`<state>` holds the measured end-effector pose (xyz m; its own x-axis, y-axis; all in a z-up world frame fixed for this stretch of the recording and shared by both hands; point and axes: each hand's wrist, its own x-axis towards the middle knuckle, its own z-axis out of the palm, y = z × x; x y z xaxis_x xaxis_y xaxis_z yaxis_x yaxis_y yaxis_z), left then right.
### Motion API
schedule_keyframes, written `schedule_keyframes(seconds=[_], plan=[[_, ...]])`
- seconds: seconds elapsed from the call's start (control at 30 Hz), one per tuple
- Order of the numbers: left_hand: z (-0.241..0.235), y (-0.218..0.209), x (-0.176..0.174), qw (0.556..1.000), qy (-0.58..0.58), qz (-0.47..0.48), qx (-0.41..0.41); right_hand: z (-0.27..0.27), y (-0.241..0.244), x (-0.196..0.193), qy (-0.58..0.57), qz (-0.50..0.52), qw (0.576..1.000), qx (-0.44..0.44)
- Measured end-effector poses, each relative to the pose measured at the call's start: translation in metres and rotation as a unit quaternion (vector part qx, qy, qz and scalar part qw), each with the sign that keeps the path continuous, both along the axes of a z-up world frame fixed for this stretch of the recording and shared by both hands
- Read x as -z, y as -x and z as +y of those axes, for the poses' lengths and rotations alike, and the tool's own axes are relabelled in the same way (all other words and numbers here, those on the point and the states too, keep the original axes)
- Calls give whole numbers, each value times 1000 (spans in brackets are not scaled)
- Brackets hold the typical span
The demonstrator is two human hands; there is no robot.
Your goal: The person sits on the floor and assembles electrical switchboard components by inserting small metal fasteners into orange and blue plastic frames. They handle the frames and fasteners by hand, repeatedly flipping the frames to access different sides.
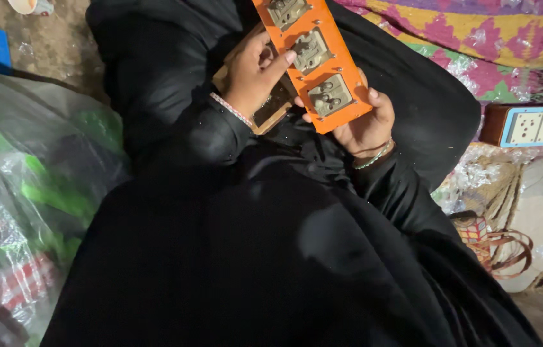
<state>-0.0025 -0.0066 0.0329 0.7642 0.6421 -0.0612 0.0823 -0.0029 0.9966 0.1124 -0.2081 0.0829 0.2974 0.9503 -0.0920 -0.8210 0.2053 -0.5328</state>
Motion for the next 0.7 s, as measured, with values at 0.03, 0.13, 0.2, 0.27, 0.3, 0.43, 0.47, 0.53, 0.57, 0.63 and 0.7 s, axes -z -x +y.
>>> schedule_keyframes(seconds=[0.03, 0.13, 0.2, 0.27, 0.3, 0.43, 0.47, 0.53, 0.57, 0.63, 0.7], plan=[[-1, 1, -5, 1000, -5, 7, -4, 0, 0, 0, 4, -6, 1000, 6], [1, 9, -20, 947, -285, 132, -72, -1, 0, 1, 16, -16, 1000, 22], [5, 11, -30, 931, -353, 84, -40, -3, 0, 3, 21, -13, 999, 29], [4, 12, -40, 907, -418, 45, 11, -5, 1, 6, 27, -4, 999, 32], [1, 15, -45, 892, -448, 30, 46, -6, 1, 8, 31, 0, 999, 33], [-9, 11, -62, 852, -511, -15, 114, -7, 5, 18, 20, 40, 998, 50], [-10, 8, -64, 855, -503, -8, 127, -8, 5, 20, 26, 43, 997, 53], [-11, 4, -67, 860, -487, 8, 152, -10, 5, 24, 33, 42, 997, 54], [-12, 2, -68, 857, -492, 12, 153, -10, 5, 26, 33, 40, 997, 53], [-13, -1, -68, 852, -500, 18, 155, -11, 4, 28, 33, 39, 997, 53], [-13, 0, -69, 853, -497, 18, 157, -11, 4, 29, 33, 43, 997, 56]])
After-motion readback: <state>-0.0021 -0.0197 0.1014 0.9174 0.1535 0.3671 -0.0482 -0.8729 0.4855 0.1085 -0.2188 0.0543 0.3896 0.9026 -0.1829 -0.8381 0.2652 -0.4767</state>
